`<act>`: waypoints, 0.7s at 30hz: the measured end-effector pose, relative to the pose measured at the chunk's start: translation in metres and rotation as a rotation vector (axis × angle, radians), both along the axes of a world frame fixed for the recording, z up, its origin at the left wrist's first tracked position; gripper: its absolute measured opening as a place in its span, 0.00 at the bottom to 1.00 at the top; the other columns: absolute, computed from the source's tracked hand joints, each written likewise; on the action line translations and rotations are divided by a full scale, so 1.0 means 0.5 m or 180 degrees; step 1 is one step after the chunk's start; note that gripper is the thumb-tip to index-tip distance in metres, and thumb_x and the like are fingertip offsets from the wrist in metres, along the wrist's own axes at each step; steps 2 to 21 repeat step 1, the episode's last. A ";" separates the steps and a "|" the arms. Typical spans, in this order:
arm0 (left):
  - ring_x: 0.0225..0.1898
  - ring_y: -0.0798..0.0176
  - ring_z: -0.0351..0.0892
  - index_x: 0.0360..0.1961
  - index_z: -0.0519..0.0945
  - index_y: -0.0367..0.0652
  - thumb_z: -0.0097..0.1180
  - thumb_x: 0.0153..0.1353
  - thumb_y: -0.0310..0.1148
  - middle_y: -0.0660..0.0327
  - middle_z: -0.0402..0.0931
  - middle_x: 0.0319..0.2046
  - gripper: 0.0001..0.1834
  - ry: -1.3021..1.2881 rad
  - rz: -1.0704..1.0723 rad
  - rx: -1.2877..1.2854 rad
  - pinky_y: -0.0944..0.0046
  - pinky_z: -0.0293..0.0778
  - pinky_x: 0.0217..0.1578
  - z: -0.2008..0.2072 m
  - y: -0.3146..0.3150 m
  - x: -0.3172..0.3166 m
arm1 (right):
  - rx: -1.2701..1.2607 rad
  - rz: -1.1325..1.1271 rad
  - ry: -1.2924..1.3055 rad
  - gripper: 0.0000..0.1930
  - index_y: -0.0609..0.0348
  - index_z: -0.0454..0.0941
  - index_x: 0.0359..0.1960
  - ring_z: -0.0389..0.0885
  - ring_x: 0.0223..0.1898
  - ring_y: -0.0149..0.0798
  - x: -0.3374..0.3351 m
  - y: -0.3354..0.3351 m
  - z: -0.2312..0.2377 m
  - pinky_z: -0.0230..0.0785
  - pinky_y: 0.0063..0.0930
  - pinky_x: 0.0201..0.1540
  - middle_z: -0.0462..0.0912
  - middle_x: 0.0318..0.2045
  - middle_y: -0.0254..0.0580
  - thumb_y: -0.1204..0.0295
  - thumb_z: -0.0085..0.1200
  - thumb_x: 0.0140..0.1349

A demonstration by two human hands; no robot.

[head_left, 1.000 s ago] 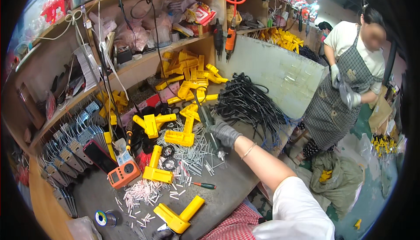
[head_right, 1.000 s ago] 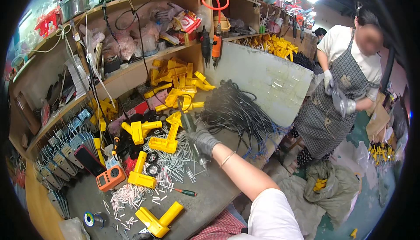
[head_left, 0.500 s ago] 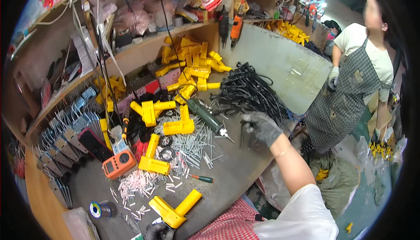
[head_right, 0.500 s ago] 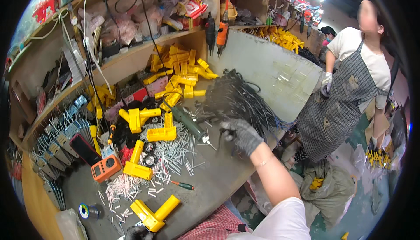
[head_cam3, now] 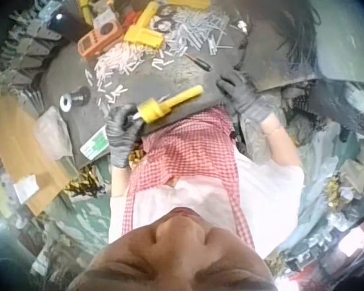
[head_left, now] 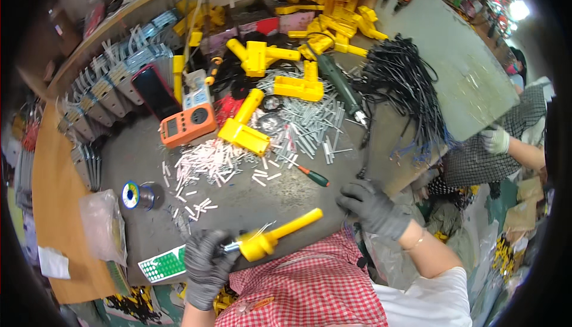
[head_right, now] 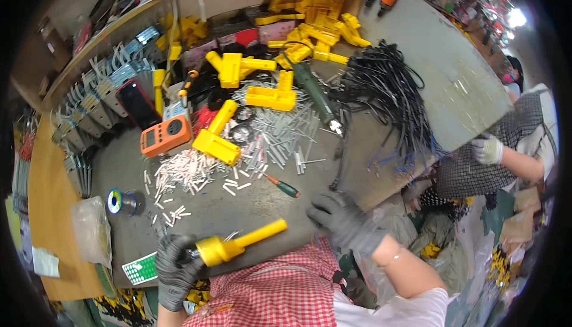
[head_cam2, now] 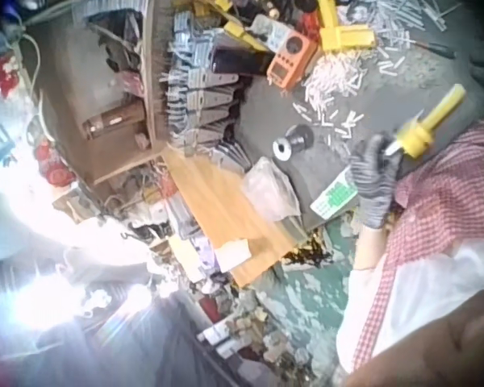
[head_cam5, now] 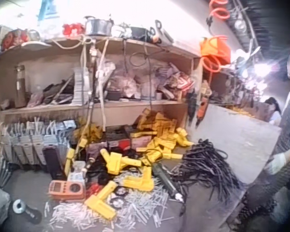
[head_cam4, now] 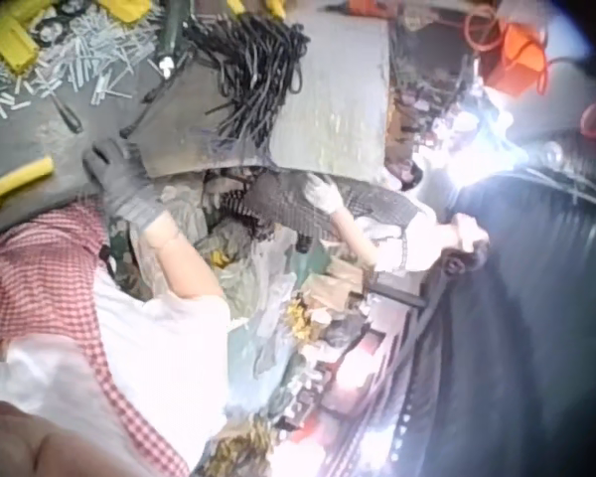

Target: The person assembles electronic components by attaching plastic housings to metal brackets with an electric screwdriver, then soldering wires to a circuit board with a soldering iron.

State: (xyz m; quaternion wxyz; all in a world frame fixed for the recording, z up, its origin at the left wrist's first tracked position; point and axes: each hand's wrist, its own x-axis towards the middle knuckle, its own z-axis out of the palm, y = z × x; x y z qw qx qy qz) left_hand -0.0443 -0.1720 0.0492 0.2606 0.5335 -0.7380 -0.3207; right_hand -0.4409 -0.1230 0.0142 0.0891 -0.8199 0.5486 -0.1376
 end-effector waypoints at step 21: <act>0.50 0.52 0.79 0.54 0.78 0.46 0.77 0.42 0.34 0.54 0.78 0.46 0.34 -0.0770 -0.0498 -0.0853 0.63 0.71 0.56 -0.019 0.011 0.015 | 0.0063 0.0284 -0.0263 0.20 0.53 0.81 0.45 0.75 0.54 0.53 -0.012 0.003 0.007 0.68 0.49 0.58 0.79 0.45 0.48 0.73 0.60 0.46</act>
